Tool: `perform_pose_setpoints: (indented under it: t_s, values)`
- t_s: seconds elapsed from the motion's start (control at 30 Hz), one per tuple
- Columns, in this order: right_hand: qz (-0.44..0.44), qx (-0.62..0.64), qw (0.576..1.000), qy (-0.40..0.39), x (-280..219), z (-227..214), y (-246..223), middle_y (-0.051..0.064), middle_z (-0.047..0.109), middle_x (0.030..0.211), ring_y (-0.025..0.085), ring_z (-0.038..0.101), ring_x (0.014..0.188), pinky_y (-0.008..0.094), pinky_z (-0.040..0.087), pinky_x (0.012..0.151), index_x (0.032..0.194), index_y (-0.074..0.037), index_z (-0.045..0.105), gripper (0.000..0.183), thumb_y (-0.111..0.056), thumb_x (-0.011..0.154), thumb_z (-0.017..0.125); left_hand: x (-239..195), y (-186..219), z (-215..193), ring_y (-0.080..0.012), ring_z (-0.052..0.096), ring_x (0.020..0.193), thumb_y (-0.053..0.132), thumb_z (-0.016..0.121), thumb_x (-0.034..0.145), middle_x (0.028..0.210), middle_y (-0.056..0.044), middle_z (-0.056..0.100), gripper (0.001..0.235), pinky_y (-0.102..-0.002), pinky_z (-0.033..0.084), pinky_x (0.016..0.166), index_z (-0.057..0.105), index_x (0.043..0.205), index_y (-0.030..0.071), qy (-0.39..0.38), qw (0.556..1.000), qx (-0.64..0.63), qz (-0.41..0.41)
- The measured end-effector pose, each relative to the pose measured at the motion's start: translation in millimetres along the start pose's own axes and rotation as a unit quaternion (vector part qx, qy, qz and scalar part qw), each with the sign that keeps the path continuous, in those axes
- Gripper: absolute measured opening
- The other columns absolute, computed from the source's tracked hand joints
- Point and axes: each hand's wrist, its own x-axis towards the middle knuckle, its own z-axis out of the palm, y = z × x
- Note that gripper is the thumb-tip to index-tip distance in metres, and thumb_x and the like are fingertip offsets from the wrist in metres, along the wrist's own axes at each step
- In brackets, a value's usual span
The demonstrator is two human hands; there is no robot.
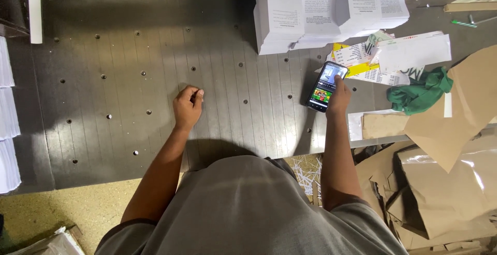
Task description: Aligning and stacking small bundles of printed booklets on a metal finishing table.
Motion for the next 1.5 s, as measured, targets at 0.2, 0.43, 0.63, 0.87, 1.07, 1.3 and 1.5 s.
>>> perform_pose_setpoints:
  t_s: [0.2, 0.43, 0.63, 0.87, 1.07, 1.3, 1.5]
  values:
    - [0.000, -0.003, 1.000, -0.002, 16.4, -1.6, 12.6, 0.029, 0.064, 0.136, 0.045, 0.051, 0.140, 0.058, 0.034, 0.118, 0.135, 0.001, 0.067, 0.070, -0.055, 0.093, 0.069, 0.5, 1.6, 1.0, -0.0324, 0.066, 0.061, 0.009, 0.071, 0.103, 0.065, -0.008, 0.069, 0.018, -0.041, 0.052, 0.061, 0.067, 0.085, 0.009, 0.004, 1.000, 0.010, 0.010]
    - [0.016, -0.024, 0.999, 0.013, 26.9, -5.2, 18.9, 0.027, 0.067, 0.133, 0.044, 0.054, 0.138, 0.057, 0.038, 0.115, 0.134, -0.001, 0.068, 0.070, -0.057, 0.092, 0.069, 0.2, -0.5, 2.0, -0.0317, 0.065, 0.061, 0.009, 0.071, 0.103, 0.065, -0.007, 0.069, 0.018, -0.040, 0.052, 0.061, 0.067, 0.086, 0.009, 0.006, 1.000, 0.011, 0.011]
    - [0.024, -0.009, 1.000, 0.007, 58.3, -7.4, 53.0, 0.025, 0.071, 0.122, 0.042, 0.064, 0.125, 0.055, 0.045, 0.108, 0.127, 0.000, 0.071, 0.066, -0.055, 0.090, 0.073, 0.3, -1.3, 1.5, -0.0323, 0.065, 0.061, 0.007, 0.070, 0.103, 0.065, -0.009, 0.069, 0.018, -0.041, 0.052, 0.061, 0.067, 0.086, 0.009, 0.005, 1.000, 0.007, 0.009]
    - [0.033, -0.038, 0.999, 0.007, 63.8, -9.0, 56.6, 0.018, 0.075, 0.110, 0.035, 0.073, 0.111, 0.051, 0.054, 0.098, 0.118, -0.006, 0.075, 0.055, -0.052, 0.089, 0.077, -0.4, -2.2, 1.9, -0.0312, 0.065, 0.060, 0.007, 0.070, 0.103, 0.065, -0.008, 0.069, 0.017, -0.040, 0.052, 0.060, 0.067, 0.087, 0.009, 0.003, 1.000, 0.012, 0.004]
    - [0.044, -0.022, 0.999, 0.001, 78.0, -3.9, 56.9, 0.025, 0.069, 0.126, 0.041, 0.063, 0.128, 0.054, 0.045, 0.109, 0.129, -0.001, 0.071, 0.072, -0.060, 0.087, 0.074, -11.9, -0.7, -10.3, -0.0302, 0.069, 0.066, 0.016, 0.070, 0.107, 0.071, -0.009, 0.072, 0.018, -0.039, 0.055, 0.062, 0.069, 0.091, 0.008, -0.036, 0.998, 0.015, -0.039]
    - [-0.009, -0.050, 0.998, -0.033, 241.8, -82.2, 191.4, 0.028, 0.056, 0.146, 0.043, 0.046, 0.144, 0.054, 0.031, 0.122, 0.143, -0.003, 0.059, 0.069, -0.058, 0.102, 0.054, -74.7, 8.7, -53.8, -0.0428, 0.073, 0.080, 0.017, 0.067, 0.107, 0.088, -0.024, 0.075, 0.017, -0.052, 0.057, 0.068, 0.068, 0.107, 0.000, -0.018, 0.983, -0.025, -0.180]
    - [-0.448, -0.687, 0.572, 0.028, 410.4, -124.9, 256.3, 0.012, 0.077, 0.079, 0.027, 0.078, 0.068, 0.039, 0.053, 0.051, 0.154, -0.008, 0.063, 0.059, -0.013, 0.099, 0.043, -148.3, 4.1, -96.1, -0.0211, 0.066, 0.072, 0.013, 0.058, 0.103, 0.091, -0.022, 0.077, 0.023, -0.031, 0.059, 0.063, 0.064, 0.117, -0.005, 0.065, 0.895, -0.243, -0.368]
